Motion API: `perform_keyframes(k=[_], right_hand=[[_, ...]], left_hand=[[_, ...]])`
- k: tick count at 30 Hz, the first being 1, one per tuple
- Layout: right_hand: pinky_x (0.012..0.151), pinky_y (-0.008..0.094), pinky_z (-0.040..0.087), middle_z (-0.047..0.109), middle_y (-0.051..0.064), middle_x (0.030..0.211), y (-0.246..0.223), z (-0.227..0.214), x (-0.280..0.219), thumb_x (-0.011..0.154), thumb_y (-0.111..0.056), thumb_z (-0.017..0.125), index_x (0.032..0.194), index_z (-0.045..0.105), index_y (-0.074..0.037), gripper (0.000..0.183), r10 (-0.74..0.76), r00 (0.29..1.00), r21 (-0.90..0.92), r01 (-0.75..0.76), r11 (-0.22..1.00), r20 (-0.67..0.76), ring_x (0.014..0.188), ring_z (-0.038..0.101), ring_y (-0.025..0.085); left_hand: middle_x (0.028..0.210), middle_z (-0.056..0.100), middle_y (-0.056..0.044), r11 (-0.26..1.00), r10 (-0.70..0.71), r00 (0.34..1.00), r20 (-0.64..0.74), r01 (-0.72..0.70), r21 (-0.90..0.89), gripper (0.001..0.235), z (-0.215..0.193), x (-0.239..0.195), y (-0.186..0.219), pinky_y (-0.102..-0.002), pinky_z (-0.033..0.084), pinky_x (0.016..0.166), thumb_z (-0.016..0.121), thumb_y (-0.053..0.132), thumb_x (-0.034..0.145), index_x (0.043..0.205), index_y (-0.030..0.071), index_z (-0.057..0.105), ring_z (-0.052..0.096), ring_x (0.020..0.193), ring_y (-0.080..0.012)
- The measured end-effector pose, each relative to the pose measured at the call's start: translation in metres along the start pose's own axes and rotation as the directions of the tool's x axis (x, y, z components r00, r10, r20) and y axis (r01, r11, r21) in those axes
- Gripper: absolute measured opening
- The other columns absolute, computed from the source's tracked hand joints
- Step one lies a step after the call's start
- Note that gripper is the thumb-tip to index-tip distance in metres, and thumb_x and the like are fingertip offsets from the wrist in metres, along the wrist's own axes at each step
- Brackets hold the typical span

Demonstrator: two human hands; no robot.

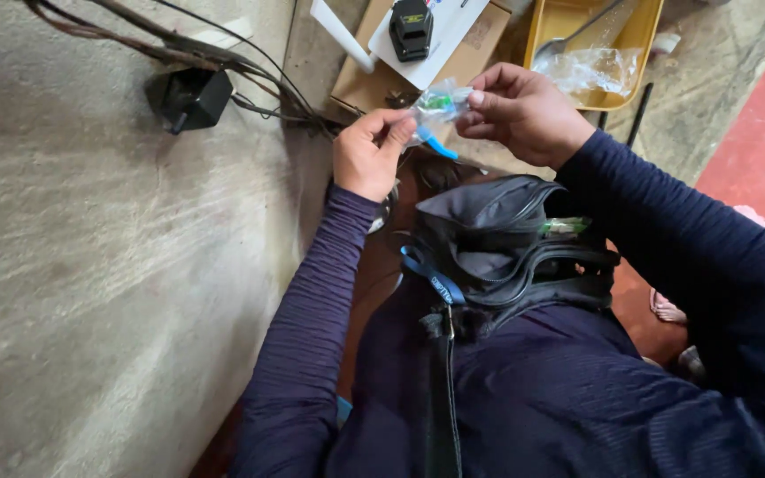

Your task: Installing a mechanical connector onto a fiber optic cable using a stripper and cleaver.

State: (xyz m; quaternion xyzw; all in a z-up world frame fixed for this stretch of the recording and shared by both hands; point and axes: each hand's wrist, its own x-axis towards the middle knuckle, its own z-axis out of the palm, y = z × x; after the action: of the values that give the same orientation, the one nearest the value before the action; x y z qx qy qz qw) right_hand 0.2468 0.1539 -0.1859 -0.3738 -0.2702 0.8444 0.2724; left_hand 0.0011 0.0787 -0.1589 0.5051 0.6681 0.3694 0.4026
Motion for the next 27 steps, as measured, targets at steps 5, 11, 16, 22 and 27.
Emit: perform_keyframes(k=[5,11,16,22,27], right_hand=[[0.091,0.038,0.062,0.069,0.008,0.105,0.004,-0.010,0.016,0.108,-0.011,0.060,0.113,0.057,-0.007,0.008,0.010,1.000,0.065,-0.010,0.998,0.000,0.098,0.073,0.022],[0.095,0.045,0.061,0.068,0.006,0.104,0.019,-0.019,0.043,0.105,-0.013,0.059,0.108,0.056,-0.010,0.005,0.047,0.998,0.234,-0.035,0.972,-0.045,0.097,0.071,0.022],[0.096,0.048,0.060,0.056,0.002,0.094,0.038,-0.032,0.060,0.111,-0.015,0.061,0.112,0.057,-0.009,0.007,-0.002,0.999,0.373,0.017,0.928,-0.041,0.088,0.061,0.019],[0.095,0.042,0.060,0.068,0.001,0.109,0.041,-0.029,0.065,0.106,-0.017,0.060,0.113,0.057,-0.013,0.009,0.023,0.985,0.326,0.034,0.945,-0.169,0.098,0.067,0.018],[0.089,0.039,0.059,0.069,0.003,0.108,0.048,-0.036,0.069,0.107,-0.020,0.060,0.122,0.060,-0.009,0.018,-0.015,0.980,0.268,0.069,0.961,-0.199,0.097,0.068,0.019]], left_hand=[[0.084,0.077,-0.004,0.984,-0.045,0.999,-0.010,0.043,-0.175,0.023,0.016,0.013,-0.032,-0.025,0.057,0.069,0.076,0.023,0.096,0.107,0.002,0.076,0.070,0.075,-0.0076],[0.082,0.077,-0.004,0.988,-0.058,0.998,-0.012,0.056,-0.142,0.021,0.021,0.019,-0.037,-0.025,0.057,0.068,0.075,0.022,0.097,0.105,0.002,0.076,0.071,0.073,-0.0072],[0.077,0.077,-0.003,0.998,-0.040,0.999,-0.034,0.038,-0.041,0.020,0.022,0.018,-0.030,-0.025,0.056,0.065,0.076,0.023,0.096,0.102,0.004,0.077,0.072,0.069,-0.0080],[0.076,0.076,-0.004,0.999,-0.030,0.998,-0.060,0.028,-0.020,0.019,0.017,0.019,-0.028,-0.026,0.057,0.065,0.076,0.022,0.095,0.102,0.004,0.077,0.070,0.067,-0.0087],[0.079,0.077,-0.003,0.998,-0.046,0.994,-0.096,0.041,-0.053,0.022,0.018,0.018,-0.042,-0.025,0.056,0.066,0.076,0.023,0.096,0.104,0.003,0.076,0.071,0.070,-0.0076]])
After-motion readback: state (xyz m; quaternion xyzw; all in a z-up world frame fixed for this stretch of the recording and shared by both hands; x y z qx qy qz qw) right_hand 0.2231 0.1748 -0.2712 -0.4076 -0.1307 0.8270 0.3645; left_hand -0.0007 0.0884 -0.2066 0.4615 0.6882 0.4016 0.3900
